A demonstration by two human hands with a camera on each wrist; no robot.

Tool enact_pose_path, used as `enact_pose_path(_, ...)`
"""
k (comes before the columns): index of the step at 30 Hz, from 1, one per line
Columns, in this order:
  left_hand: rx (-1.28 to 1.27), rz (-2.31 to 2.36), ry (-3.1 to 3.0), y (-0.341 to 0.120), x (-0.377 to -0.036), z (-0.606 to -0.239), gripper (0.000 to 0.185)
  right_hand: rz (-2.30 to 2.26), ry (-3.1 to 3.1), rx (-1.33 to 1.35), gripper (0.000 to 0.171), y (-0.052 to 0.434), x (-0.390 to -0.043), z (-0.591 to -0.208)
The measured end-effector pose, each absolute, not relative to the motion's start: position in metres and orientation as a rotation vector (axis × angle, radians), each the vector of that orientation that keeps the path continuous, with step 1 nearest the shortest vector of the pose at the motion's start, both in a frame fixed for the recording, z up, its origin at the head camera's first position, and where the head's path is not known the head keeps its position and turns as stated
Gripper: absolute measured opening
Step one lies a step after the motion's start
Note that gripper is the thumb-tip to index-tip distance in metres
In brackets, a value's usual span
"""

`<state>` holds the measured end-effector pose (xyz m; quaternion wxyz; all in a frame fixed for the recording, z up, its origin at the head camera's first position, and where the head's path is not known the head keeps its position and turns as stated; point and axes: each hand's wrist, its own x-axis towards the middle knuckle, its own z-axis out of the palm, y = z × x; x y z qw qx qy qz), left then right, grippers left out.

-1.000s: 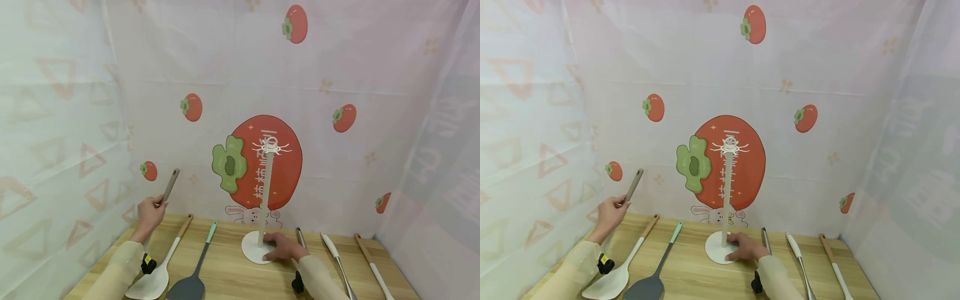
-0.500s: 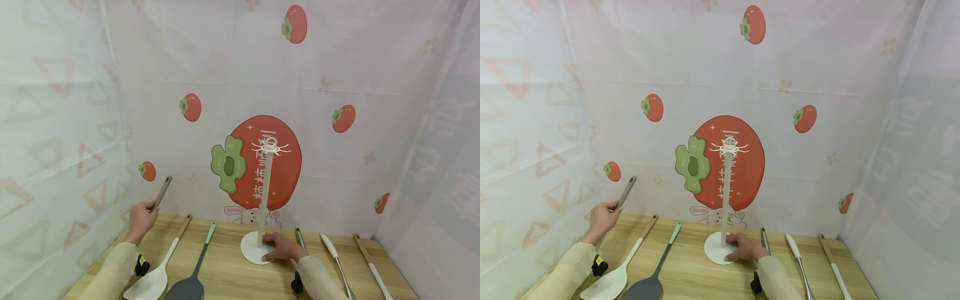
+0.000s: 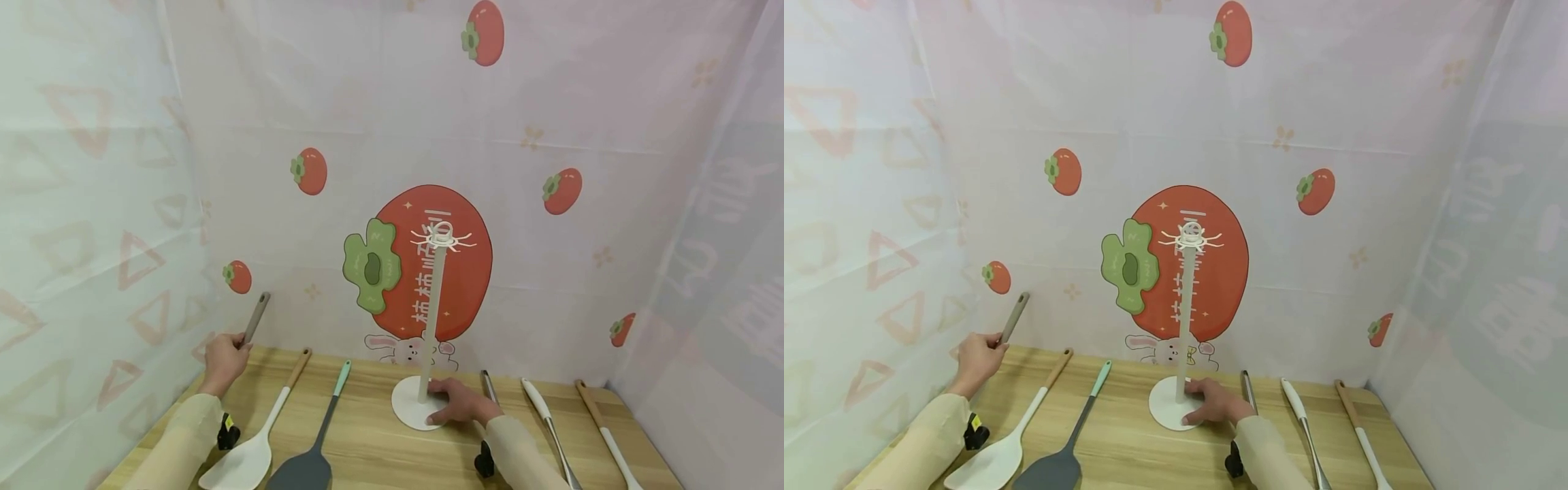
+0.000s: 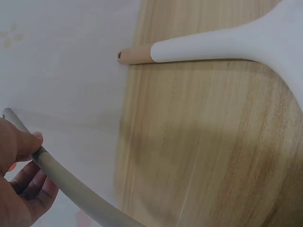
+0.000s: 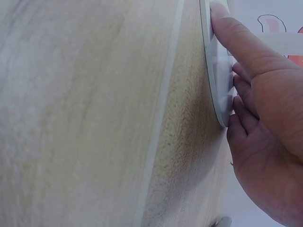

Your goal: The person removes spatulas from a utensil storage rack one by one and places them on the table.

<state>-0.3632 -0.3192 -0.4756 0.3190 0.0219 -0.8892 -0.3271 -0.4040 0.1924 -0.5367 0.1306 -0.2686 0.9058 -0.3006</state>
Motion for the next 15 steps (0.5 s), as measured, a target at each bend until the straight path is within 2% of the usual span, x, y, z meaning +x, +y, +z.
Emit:
enact_pose_path(7,0.047,-0.821,-2.372,-0.324,-0.367,-0.485,0.029,-0.888,2.617,-0.788,0.07,0.193,-0.404,-0.536)
enact_pose_path(15,0.062,-0.853,-2.473,-0.324,-0.371,-0.487,0.037,-0.888,2.636,-0.779,0.072,0.192,-0.404,-0.536)
